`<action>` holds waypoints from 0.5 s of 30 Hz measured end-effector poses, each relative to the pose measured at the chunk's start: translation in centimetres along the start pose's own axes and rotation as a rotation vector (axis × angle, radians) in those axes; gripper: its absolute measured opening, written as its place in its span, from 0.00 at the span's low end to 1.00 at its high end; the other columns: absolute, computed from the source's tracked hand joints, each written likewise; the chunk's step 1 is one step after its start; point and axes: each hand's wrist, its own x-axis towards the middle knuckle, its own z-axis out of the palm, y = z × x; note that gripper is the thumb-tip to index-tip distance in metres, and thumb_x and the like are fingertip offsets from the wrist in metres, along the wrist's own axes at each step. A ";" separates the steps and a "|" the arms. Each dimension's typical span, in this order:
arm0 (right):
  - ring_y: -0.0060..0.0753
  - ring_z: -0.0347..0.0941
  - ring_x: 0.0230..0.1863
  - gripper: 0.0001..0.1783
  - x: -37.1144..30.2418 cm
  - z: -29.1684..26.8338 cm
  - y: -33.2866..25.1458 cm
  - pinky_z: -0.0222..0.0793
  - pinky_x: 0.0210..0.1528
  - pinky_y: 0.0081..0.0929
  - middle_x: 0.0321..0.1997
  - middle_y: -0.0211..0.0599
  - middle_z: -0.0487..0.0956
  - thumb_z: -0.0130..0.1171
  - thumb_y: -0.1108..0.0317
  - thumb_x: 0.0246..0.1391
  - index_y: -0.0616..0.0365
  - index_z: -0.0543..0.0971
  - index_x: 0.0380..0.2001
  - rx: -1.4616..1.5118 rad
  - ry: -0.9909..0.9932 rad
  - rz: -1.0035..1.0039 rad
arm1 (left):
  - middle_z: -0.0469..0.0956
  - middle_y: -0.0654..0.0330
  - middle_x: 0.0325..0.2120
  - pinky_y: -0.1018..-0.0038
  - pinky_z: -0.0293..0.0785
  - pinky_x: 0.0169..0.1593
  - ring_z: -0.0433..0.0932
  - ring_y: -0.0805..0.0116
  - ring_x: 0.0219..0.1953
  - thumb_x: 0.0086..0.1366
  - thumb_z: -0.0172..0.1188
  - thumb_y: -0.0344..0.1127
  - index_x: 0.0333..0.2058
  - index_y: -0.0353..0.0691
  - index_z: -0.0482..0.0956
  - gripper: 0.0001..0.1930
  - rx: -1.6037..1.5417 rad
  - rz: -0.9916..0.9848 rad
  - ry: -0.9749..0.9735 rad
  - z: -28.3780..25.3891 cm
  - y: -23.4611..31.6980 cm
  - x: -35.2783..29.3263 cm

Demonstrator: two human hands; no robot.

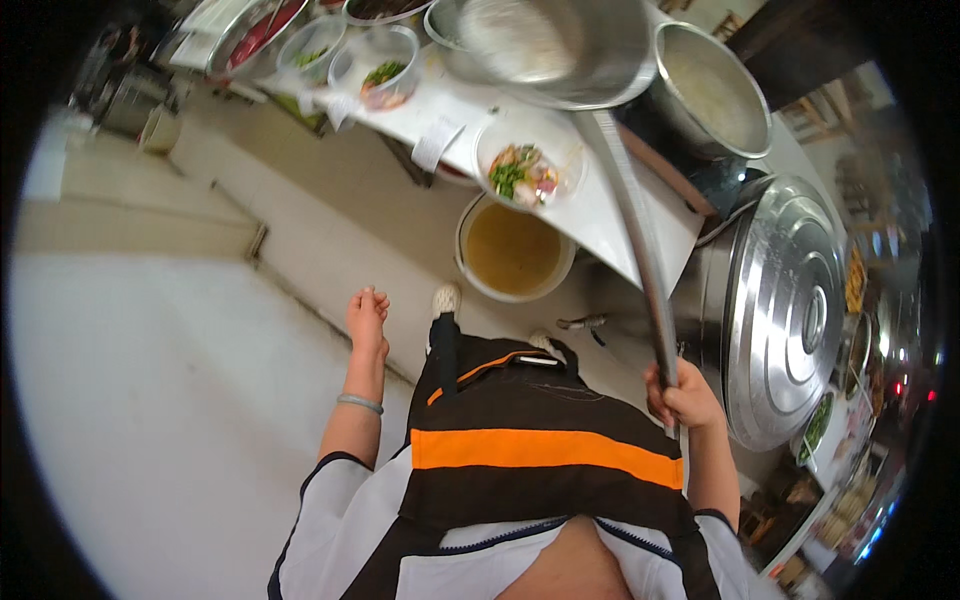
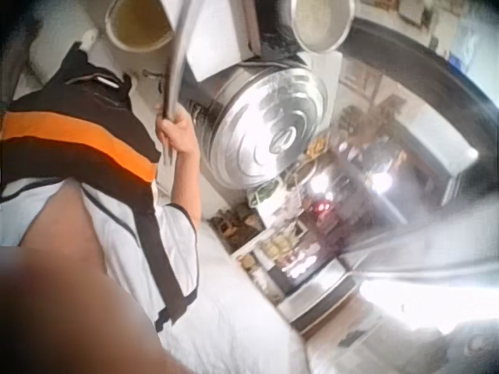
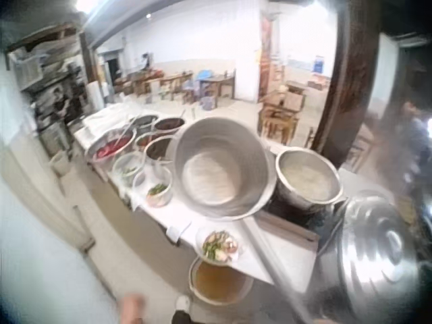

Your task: The person assembles a noodle bowl by adding sliced sausages, fried items, and chopped greens into a plastic container, then adds various sauces and broth. The person uses chopsticks and a ladle to handle the ingredients and liquids, and places a receipt on the finished bowl.

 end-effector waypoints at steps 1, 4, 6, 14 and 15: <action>0.21 0.63 0.11 0.17 0.8 -0.9 0.1 0.59 0.14 0.19 0.13 0.30 0.68 0.50 0.78 0.43 0.63 0.72 0.41 -0.119 -0.065 0.055 | 0.74 0.64 0.26 0.81 0.67 0.33 0.72 0.76 0.29 0.67 0.53 0.41 0.37 0.40 0.72 0.10 -0.016 0.031 0.061 -0.9 -1.5 -1.6; 0.16 0.63 0.12 0.17 3.4 -2.5 1.5 0.60 0.16 0.17 0.15 0.24 0.69 0.52 0.75 0.47 0.60 0.74 0.43 -0.280 -0.185 0.272 | 0.75 0.64 0.26 0.80 0.68 0.35 0.72 0.76 0.29 0.68 0.52 0.40 0.38 0.37 0.72 0.11 0.039 0.000 0.102 -2.4 -6.6 -7.2; 0.14 0.62 0.14 0.15 5.0 -2.8 3.9 0.58 0.17 0.14 0.17 0.22 0.68 0.55 0.69 0.52 0.56 0.74 0.45 -0.319 -0.244 0.384 | 0.75 0.63 0.27 0.78 0.69 0.36 0.72 0.75 0.29 0.68 0.52 0.39 0.39 0.36 0.72 0.11 0.088 -0.017 0.131 -3.8 -9.7 -11.0; 0.16 0.61 0.14 0.18 11.2 -6.7 20.0 0.60 0.17 0.19 0.18 0.25 0.68 0.57 0.58 0.58 0.60 0.72 0.43 -0.205 -0.045 0.507 | 0.75 0.60 0.28 0.77 0.70 0.38 0.72 0.74 0.30 0.68 0.52 0.37 0.38 0.34 0.73 0.10 0.222 -0.123 0.232 -8.5 -18.0 -17.3; 0.21 0.64 0.16 0.19 13.0 -7.6 22.2 0.63 0.19 0.23 0.19 0.29 0.70 0.57 0.57 0.58 0.61 0.72 0.43 -0.365 0.059 0.496 | 0.76 0.60 0.28 0.77 0.71 0.38 0.72 0.74 0.30 0.68 0.52 0.37 0.38 0.34 0.73 0.10 0.205 -0.143 0.233 -8.9 -18.8 -17.1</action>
